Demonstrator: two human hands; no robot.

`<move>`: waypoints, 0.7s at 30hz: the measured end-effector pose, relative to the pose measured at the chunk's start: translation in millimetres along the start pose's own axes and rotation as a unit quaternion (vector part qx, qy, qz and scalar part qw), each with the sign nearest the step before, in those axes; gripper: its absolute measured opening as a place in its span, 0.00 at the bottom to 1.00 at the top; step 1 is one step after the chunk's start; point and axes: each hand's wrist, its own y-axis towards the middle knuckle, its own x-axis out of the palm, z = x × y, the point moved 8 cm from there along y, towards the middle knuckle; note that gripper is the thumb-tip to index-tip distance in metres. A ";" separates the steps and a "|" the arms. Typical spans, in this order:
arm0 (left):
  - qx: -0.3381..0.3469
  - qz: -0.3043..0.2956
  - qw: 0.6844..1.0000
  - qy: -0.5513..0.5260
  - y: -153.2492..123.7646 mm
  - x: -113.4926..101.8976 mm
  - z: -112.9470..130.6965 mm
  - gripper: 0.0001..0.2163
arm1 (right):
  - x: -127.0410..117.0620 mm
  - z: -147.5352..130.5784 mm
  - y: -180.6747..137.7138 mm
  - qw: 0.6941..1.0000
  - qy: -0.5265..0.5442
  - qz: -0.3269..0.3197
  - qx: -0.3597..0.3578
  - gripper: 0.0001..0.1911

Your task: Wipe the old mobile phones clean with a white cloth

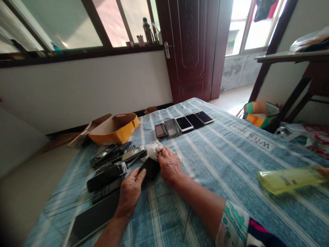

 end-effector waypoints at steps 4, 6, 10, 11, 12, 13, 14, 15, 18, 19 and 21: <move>-0.002 -0.003 1.000 0.003 0.3 -0.1 1.1 0.15 | -2.7 -17.9 -2.3 0.998 -0.040 -0.032 -0.048 0.13; -0.004 -0.009 1.000 -0.001 0.2 0.6 1.4 0.15 | -5.5 -24.9 -2.6 0.995 -0.058 -0.045 -0.061 0.13; -0.006 -0.022 1.000 -0.008 -1.5 2.3 1.8 0.16 | -11.6 -30.8 0.4 0.990 -0.089 -0.060 -0.091 0.13; -0.007 -0.025 1.000 -0.013 -2.0 2.5 2.0 0.16 | -13.8 -32.3 1.3 0.989 -0.094 -0.056 -0.105 0.13; -0.008 -0.028 0.999 -0.017 -2.5 2.6 2.4 0.15 | -16.4 -34.3 2.0 0.987 -0.097 -0.047 -0.122 0.13; -0.009 -0.030 0.999 -0.022 -3.0 2.5 2.8 0.15 | -18.9 -36.7 2.3 0.984 -0.099 -0.034 -0.142 0.14; -0.009 -0.032 0.999 -0.025 -3.4 2.3 3.2 0.15 | -21.1 -39.5 2.1 0.981 -0.101 -0.022 -0.164 0.14; -0.011 -0.033 0.999 -0.027 -3.6 2.0 3.6 0.15 | -22.0 -42.6 1.4 0.977 -0.103 -0.014 -0.187 0.15; -0.022 -0.035 0.999 -0.024 -3.8 1.8 3.9 0.16 | -18.0 -50.0 -2.3 0.964 -0.106 -0.020 -0.244 0.15; -0.027 -0.035 0.999 -0.021 -3.8 2.0 3.9 0.16 | -15.7 -51.0 -3.5 0.961 -0.106 -0.025 -0.253 0.14; -0.030 -0.035 0.999 -0.015 -3.8 2.2 4.3 0.17 | -12.2 -51.1 -4.9 0.960 -0.106 -0.025 -0.257 0.11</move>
